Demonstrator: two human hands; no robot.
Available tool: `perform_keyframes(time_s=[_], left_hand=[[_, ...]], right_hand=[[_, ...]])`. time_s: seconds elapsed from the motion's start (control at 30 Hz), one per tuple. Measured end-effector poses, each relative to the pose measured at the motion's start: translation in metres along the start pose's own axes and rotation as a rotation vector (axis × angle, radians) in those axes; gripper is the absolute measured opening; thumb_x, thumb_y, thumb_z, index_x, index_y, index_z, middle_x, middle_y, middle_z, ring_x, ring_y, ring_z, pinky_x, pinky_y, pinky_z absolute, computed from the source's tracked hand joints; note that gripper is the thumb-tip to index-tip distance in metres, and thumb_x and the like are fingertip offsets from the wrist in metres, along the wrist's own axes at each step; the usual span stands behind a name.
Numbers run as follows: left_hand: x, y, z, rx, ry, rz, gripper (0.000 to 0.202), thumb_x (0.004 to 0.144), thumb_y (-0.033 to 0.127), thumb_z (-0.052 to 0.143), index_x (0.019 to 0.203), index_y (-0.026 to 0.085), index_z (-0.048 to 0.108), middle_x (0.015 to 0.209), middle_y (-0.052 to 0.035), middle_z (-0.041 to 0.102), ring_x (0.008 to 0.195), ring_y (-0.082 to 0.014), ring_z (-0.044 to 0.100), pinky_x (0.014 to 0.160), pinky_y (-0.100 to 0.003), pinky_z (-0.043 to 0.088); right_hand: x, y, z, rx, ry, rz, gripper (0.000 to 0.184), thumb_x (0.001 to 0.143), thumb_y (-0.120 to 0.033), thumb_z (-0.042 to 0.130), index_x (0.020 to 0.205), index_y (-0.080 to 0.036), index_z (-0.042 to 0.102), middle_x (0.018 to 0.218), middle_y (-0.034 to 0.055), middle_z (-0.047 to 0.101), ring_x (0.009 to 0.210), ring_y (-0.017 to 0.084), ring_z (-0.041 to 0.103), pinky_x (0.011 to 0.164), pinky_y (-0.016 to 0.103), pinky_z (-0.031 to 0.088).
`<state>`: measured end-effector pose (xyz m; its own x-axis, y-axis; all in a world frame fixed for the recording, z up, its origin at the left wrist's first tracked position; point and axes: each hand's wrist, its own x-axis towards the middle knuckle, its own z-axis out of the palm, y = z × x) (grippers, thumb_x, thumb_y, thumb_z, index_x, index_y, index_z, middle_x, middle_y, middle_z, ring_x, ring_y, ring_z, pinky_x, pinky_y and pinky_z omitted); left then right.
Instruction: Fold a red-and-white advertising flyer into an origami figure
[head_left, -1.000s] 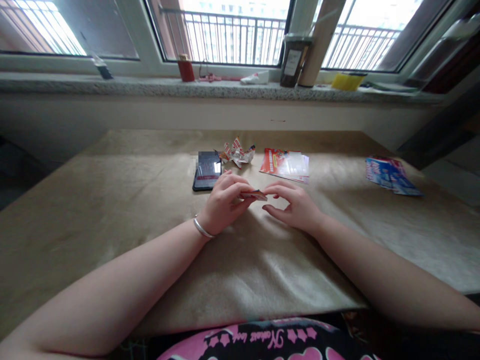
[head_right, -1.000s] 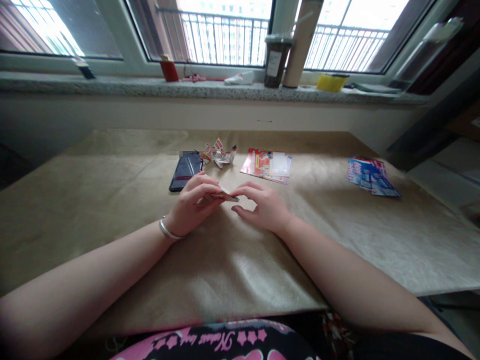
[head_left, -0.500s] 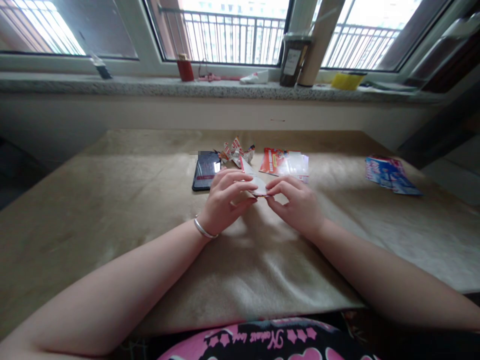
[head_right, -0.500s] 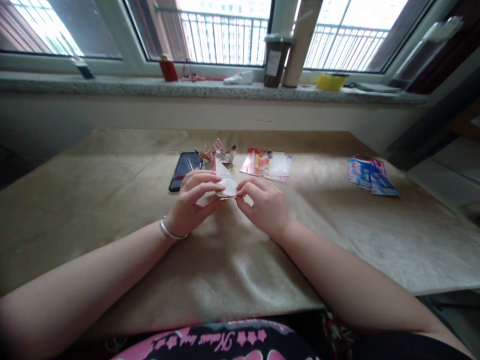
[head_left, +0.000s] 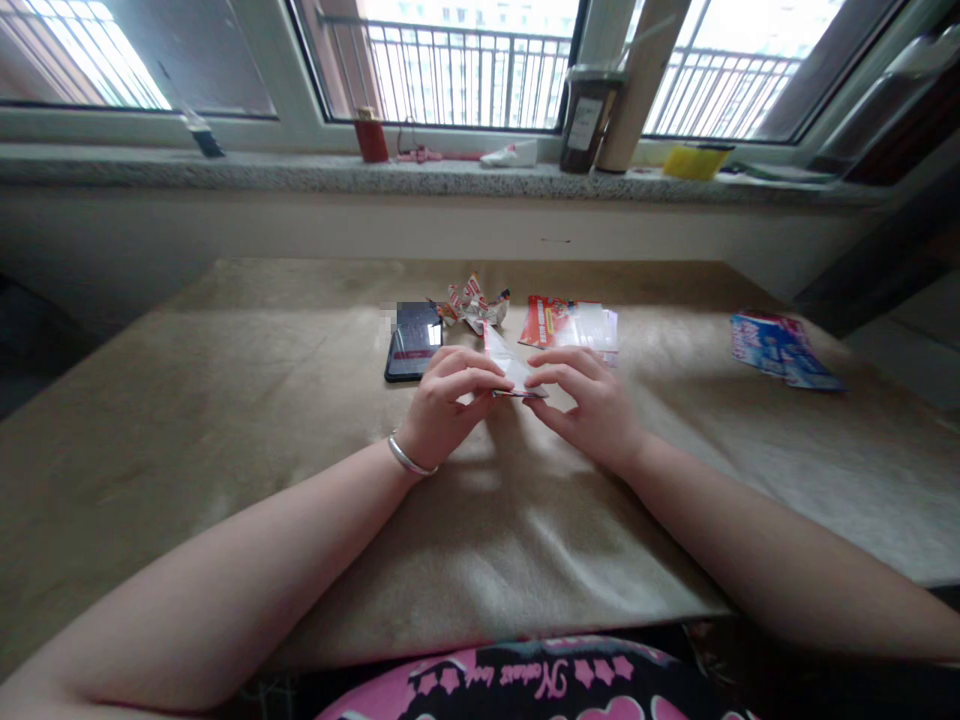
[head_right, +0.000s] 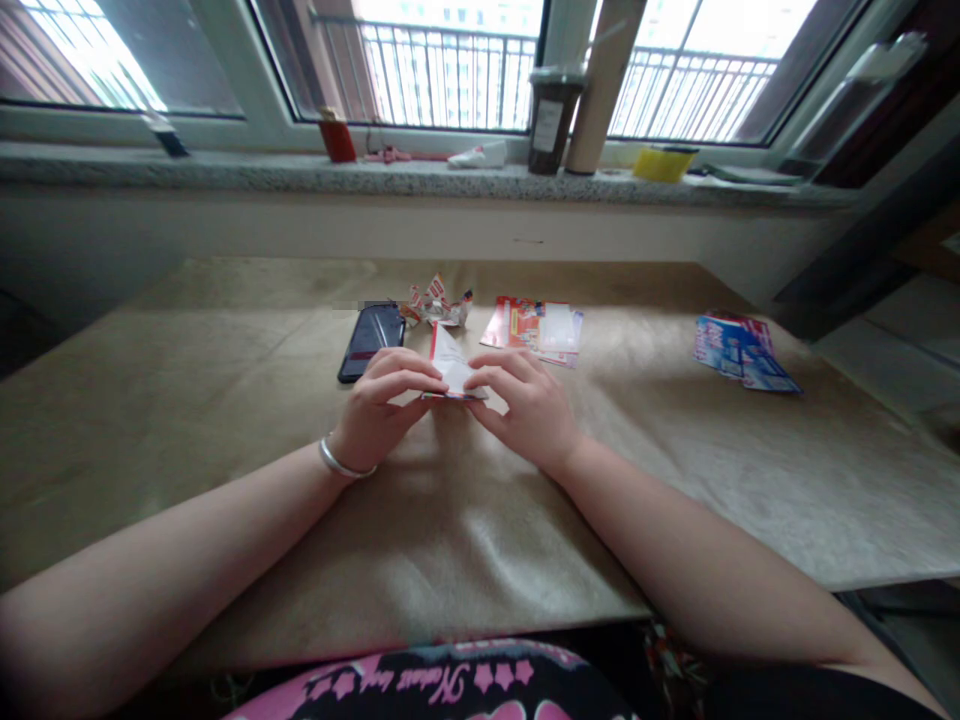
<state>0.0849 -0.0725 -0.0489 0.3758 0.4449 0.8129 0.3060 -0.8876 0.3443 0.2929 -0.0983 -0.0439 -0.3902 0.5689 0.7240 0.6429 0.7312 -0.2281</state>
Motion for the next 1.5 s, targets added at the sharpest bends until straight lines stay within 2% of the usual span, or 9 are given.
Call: perform_keyframes(time_s=[0.27, 0.53, 0.7, 0.9, 1.13, 1.3, 1.5], left_hand=[[-0.0016, -0.0018, 0.0035, -0.108, -0.008, -0.037, 0.005, 0.083, 0.017, 0.063, 0.085, 0.020, 0.066, 0.090, -0.0037, 0.068, 0.086, -0.0141, 0.062, 0.081, -0.031, 0.049], [-0.0011, 0.0040, 0.0020, -0.034, -0.003, -0.078, 0.006, 0.082, 0.022, 0.065, 0.086, 0.018, 0.066, 0.086, -0.0045, 0.067, 0.081, -0.0144, 0.062, 0.077, -0.030, 0.050], [-0.0024, 0.0021, 0.0020, -0.097, 0.019, -0.100, 0.003, 0.082, 0.019, 0.064, 0.084, 0.018, 0.067, 0.084, -0.0036, 0.067, 0.079, -0.0126, 0.062, 0.073, -0.026, 0.050], [-0.0049, -0.0019, 0.0045, -0.173, 0.033, -0.133, 0.005, 0.080, 0.017, 0.067, 0.085, 0.018, 0.068, 0.085, -0.0029, 0.069, 0.081, -0.0121, 0.064, 0.078, -0.026, 0.051], [-0.0044, -0.0003, 0.0046, -0.196, 0.026, -0.156, 0.005, 0.079, 0.017, 0.068, 0.084, 0.018, 0.069, 0.085, -0.0037, 0.071, 0.080, -0.0129, 0.066, 0.076, -0.025, 0.053], [-0.0055, -0.0016, 0.0052, -0.220, 0.046, -0.186, 0.006, 0.080, 0.018, 0.067, 0.085, 0.018, 0.069, 0.086, -0.0036, 0.071, 0.079, -0.0126, 0.066, 0.076, -0.025, 0.054], [-0.0049, 0.0009, 0.0058, -0.185, 0.031, -0.145, 0.004, 0.080, 0.018, 0.067, 0.083, 0.018, 0.068, 0.084, -0.0037, 0.071, 0.077, -0.0116, 0.066, 0.074, -0.023, 0.054]], right_hand=[[0.0016, 0.0010, -0.0024, 0.036, 0.085, -0.098, 0.008, 0.079, -0.016, 0.064, 0.080, -0.023, 0.059, 0.097, 0.0035, 0.068, 0.097, 0.020, 0.060, 0.088, 0.039, 0.050], [0.0017, -0.0039, -0.0029, -0.022, 0.082, -0.072, 0.009, 0.078, -0.015, 0.064, 0.078, -0.023, 0.059, 0.094, 0.0020, 0.069, 0.098, 0.021, 0.060, 0.088, 0.039, 0.051], [0.0033, -0.0035, -0.0041, 0.024, 0.079, -0.081, 0.010, 0.078, -0.016, 0.063, 0.082, -0.025, 0.060, 0.092, 0.0013, 0.070, 0.096, 0.020, 0.061, 0.089, 0.040, 0.051], [0.0015, 0.0022, -0.0030, 0.122, 0.089, -0.066, 0.011, 0.079, -0.015, 0.061, 0.085, -0.025, 0.060, 0.092, 0.0010, 0.071, 0.099, 0.020, 0.060, 0.089, 0.040, 0.051], [0.0011, 0.0025, -0.0022, 0.113, 0.100, -0.031, 0.010, 0.080, -0.015, 0.062, 0.081, -0.025, 0.060, 0.086, -0.0003, 0.071, 0.096, 0.020, 0.061, 0.086, 0.040, 0.051], [0.0004, 0.0040, -0.0020, 0.118, 0.080, -0.014, 0.011, 0.078, -0.017, 0.063, 0.085, -0.026, 0.062, 0.086, -0.0005, 0.071, 0.097, 0.020, 0.061, 0.087, 0.039, 0.051], [0.0015, 0.0019, -0.0015, 0.116, 0.108, 0.020, 0.010, 0.078, -0.016, 0.060, 0.080, -0.026, 0.061, 0.081, -0.0013, 0.070, 0.094, 0.020, 0.061, 0.087, 0.039, 0.051]])
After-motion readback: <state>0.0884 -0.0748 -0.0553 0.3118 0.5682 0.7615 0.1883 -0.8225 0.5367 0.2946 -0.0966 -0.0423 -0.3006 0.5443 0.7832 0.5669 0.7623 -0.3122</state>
